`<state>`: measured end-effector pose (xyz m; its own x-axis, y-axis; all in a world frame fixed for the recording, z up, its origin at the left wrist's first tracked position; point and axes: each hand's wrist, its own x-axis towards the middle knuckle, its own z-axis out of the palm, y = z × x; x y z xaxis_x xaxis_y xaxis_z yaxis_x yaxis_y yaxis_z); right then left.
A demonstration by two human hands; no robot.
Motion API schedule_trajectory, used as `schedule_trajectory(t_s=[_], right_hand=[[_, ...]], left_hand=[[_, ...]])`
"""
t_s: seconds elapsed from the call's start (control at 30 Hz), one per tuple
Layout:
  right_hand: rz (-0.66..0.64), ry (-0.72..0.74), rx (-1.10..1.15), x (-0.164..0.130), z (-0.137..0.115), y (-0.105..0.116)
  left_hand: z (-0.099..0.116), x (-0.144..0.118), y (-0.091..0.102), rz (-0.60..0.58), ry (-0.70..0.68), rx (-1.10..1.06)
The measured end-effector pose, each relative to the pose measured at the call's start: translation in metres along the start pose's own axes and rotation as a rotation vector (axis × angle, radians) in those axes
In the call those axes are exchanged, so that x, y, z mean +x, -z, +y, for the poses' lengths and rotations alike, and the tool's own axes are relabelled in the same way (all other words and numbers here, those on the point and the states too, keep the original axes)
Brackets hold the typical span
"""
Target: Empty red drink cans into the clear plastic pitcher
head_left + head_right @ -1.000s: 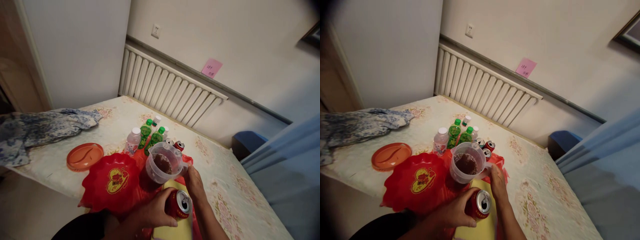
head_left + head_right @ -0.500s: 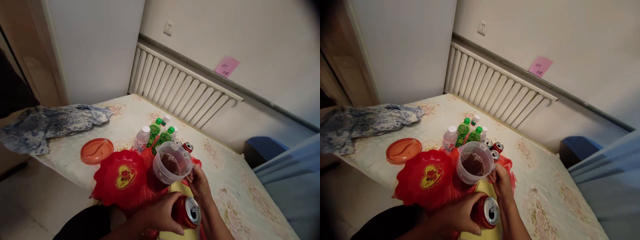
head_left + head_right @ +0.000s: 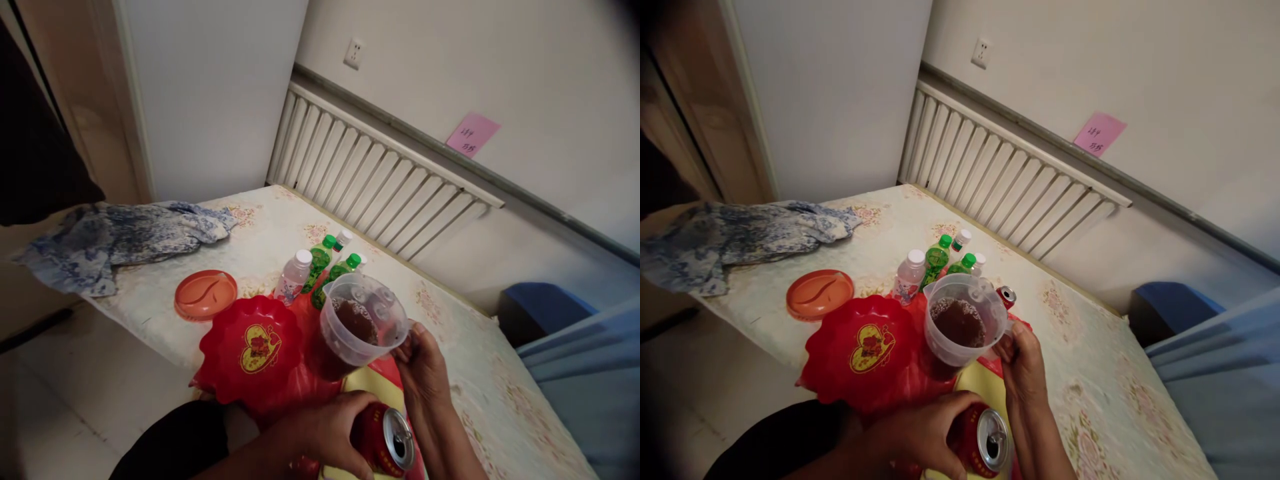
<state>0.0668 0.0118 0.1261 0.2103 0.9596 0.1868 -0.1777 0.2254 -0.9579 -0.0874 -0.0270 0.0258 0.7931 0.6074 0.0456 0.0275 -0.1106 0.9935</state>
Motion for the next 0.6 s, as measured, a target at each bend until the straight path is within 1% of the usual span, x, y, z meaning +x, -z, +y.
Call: schedule_trajectory(t_s=[0.13,0.27,0.33,0.43,0.53,0.6], right_hand=[[0.083,0.016,0.067,-0.001,-0.023,0.001],[0.18,0.07,0.088,-0.002,-0.051,0.007],[0.237,0.111,0.062,-0.003,-0.068,0.011],[0.281,0.143,0.008,-0.007,-0.095,0.02],[0.334,0.145,-0.053,-0.014,-0.117,0.035],[0.338,0.151,-0.165,-0.021,-0.129,0.046]], left_hand=[[0.003,0.001,-0.001,-0.039,-0.006,0.01],[0.003,0.004,-0.002,-0.032,-0.007,0.048],[0.001,0.005,-0.002,-0.025,-0.012,0.05],[-0.003,0.007,-0.002,-0.021,-0.03,0.034],[-0.006,0.01,0.0,0.009,-0.058,0.026],[-0.007,0.013,0.003,0.036,-0.07,0.012]])
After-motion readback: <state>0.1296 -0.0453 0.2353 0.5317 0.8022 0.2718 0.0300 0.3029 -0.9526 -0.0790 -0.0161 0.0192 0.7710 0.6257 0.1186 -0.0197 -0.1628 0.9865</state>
